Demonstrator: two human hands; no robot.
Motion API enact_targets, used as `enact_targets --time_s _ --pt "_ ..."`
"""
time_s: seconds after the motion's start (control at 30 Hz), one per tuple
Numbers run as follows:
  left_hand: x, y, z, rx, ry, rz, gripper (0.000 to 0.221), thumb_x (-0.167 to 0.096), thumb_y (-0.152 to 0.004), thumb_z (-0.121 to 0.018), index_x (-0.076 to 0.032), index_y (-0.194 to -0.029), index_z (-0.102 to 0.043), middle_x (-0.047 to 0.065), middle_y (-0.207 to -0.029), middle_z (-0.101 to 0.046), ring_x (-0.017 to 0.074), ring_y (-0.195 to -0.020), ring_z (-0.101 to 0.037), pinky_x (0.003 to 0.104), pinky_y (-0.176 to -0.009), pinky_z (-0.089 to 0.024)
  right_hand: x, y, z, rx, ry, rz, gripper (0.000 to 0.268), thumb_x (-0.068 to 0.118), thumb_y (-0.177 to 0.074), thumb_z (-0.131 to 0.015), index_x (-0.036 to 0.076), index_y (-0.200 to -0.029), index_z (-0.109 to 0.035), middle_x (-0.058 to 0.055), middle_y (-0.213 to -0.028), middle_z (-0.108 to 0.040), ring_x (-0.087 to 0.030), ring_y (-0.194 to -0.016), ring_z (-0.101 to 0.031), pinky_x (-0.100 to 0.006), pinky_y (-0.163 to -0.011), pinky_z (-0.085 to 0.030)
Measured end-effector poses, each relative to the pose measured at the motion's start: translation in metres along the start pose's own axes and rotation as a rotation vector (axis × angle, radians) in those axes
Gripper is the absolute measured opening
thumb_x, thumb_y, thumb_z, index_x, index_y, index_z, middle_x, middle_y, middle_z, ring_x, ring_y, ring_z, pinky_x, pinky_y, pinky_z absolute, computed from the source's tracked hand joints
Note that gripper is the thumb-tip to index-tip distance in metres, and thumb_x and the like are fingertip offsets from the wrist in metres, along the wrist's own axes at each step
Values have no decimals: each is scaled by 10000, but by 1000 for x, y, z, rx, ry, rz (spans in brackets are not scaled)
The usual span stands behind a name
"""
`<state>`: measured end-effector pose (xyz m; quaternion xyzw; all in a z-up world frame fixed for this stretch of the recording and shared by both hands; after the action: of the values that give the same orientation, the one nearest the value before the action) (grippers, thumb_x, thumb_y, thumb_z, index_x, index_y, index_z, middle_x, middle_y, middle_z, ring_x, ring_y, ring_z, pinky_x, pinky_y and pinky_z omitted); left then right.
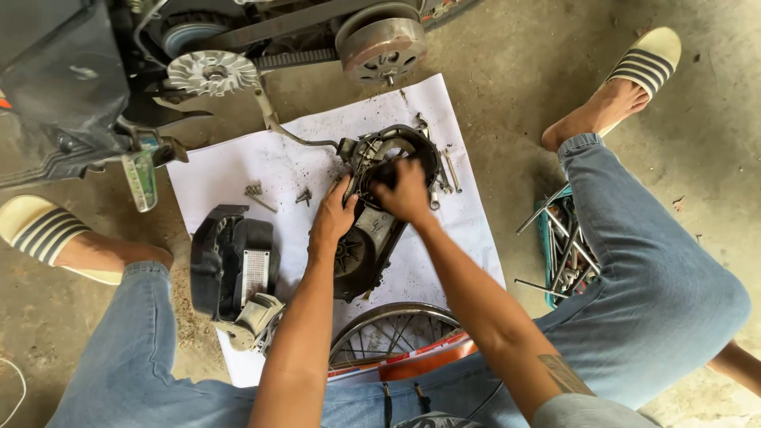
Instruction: Cleaning and inspecting the CVT cover and internal belt system of a motorcycle
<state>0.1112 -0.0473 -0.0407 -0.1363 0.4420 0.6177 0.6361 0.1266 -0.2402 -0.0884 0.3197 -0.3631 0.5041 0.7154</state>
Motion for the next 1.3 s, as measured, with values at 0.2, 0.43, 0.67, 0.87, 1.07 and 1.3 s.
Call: enact_targets --time_s 0.2,0.43,0.67,0.87,1.07,1.3 --pt "34 -8 1 -249 149 -227 294 -112 -1030 -595 -90 -1304 -699 137 -1271 -696 330 -1241 -617 458 -1042 -496 -10 26 -38 184 435 154 571 59 -688 -829 -35 -1209 -615 -243 -1187 -554 -453 -1079 -625 -487 -932 -576" --pt "56 -24 5 -197 257 -173 260 -113 -993 -667 -99 -1243 -739 149 -1204 -729 303 -1183 -655 416 -1017 -523 -16 74 -74 -90 -299 -723 416 345 -785 -807 29 -1053 -773 -239 -985 -757 -393 -1019 -730 -480 -881 -574" --pt "83 -39 0 -143 234 -149 256 -118 -1009 -653 -68 -1249 -725 181 -1217 -717 325 -1192 -644 421 -1023 -524 43 100 -115 -274 -613 -962 417 394 -917 -662 65 -1158 -748 -196 -1076 -757 -331 -1108 -710 -453 -944 -551" --pt "58 -21 2 -196 149 -148 224 -147 -1007 -649 -82 -1201 -739 179 -1143 -741 344 -1139 -669 440 -990 -550 43 93 -118 -233 -773 -971 439 426 -926 -641 65 -1153 -745 -193 -1078 -751 -334 -1099 -712 -465 -943 -559" --pt "55 -16 0 -259 155 -133 200 -178 -1006 -662 -119 -1174 -754 145 -1136 -752 304 -1125 -686 416 -972 -558 33 107 -105 -192 -944 -931 465 459 -935 -619 64 -1147 -742 -190 -1079 -745 -338 -1090 -713 -478 -942 -567" --pt "65 -17 -3 -308 135 -208 187 -131 -1012 -650 -96 -1150 -772 156 -1078 -762 330 -1065 -705 438 -915 -571 32 70 -117 -120 -1072 -959 492 492 -943 -598 64 -1142 -738 -186 -1081 -739 -341 -1081 -715 -490 -941 -575"
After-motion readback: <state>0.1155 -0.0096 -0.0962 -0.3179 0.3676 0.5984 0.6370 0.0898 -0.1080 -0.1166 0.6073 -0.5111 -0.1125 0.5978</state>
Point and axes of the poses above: each hand's wrist, its own y-axis away from the middle knuckle, its own z-axis out of the back of the hand, x = y × z, the point moved 6 cm from there along -y, towards the middle knuckle
